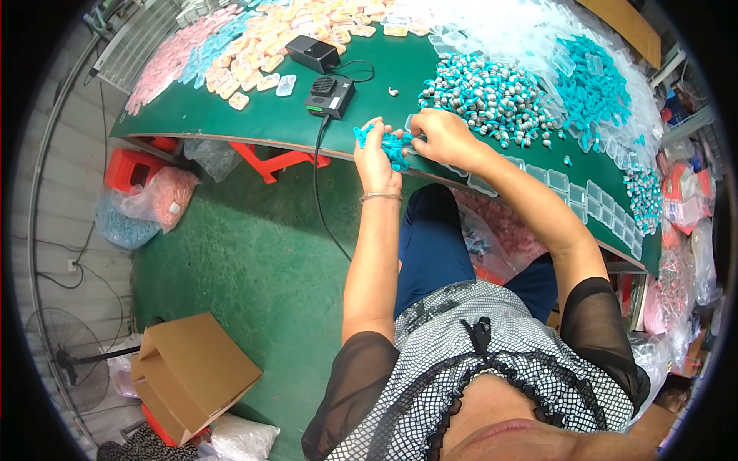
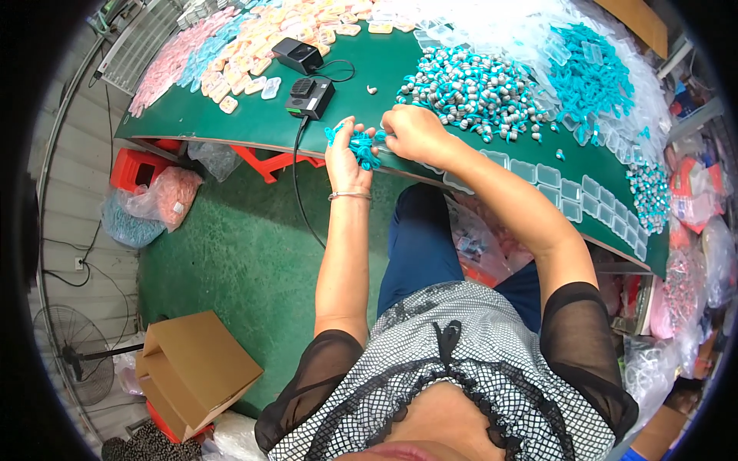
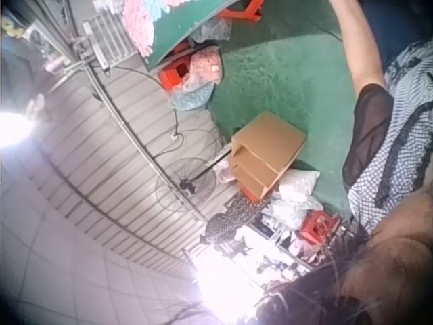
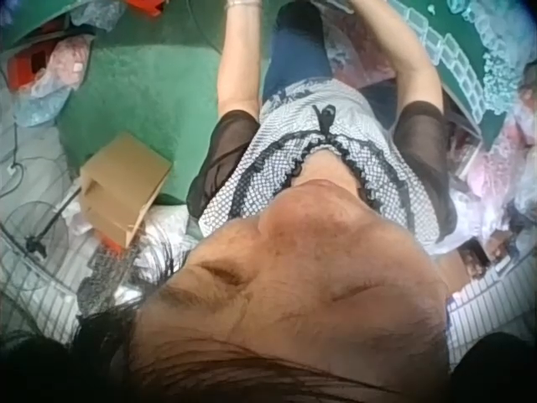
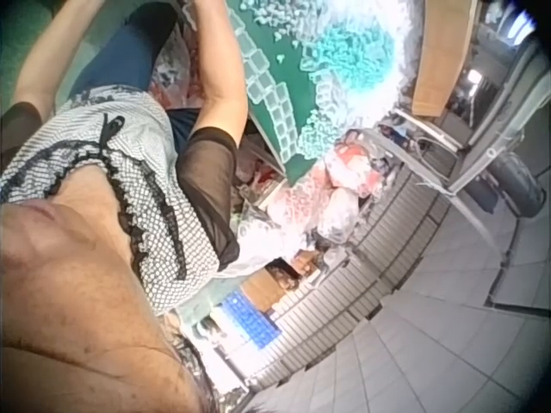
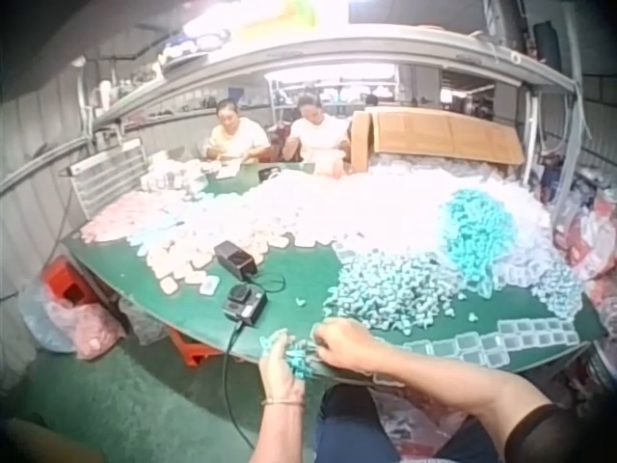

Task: Sorting and placing small components into plastic containers.

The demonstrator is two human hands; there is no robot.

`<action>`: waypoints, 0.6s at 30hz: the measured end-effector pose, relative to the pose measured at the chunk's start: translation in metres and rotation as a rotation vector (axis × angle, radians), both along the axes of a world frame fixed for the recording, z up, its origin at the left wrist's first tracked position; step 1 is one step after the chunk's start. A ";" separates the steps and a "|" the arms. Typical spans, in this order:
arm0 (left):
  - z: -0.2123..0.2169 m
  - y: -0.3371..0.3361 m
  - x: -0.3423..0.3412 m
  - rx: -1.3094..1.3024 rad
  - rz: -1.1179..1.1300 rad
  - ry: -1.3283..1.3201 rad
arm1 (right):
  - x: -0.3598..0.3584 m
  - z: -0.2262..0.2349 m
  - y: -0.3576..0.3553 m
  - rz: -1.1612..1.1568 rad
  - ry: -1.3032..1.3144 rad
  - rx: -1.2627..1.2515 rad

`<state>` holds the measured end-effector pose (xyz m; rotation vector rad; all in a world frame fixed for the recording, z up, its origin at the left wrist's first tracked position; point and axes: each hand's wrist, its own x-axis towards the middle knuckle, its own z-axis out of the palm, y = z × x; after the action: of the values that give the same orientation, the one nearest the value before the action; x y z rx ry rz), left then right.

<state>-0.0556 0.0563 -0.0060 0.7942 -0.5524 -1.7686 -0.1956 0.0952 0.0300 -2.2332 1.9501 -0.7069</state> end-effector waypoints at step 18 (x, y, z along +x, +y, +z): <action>0.012 0.007 0.007 0.078 -0.410 0.317 | -0.012 0.025 0.010 0.182 -0.836 0.268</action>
<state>-0.0487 0.0638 0.0062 0.4556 -0.4551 -2.2540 -0.2072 0.1055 0.0550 -1.5476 1.3128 -1.0488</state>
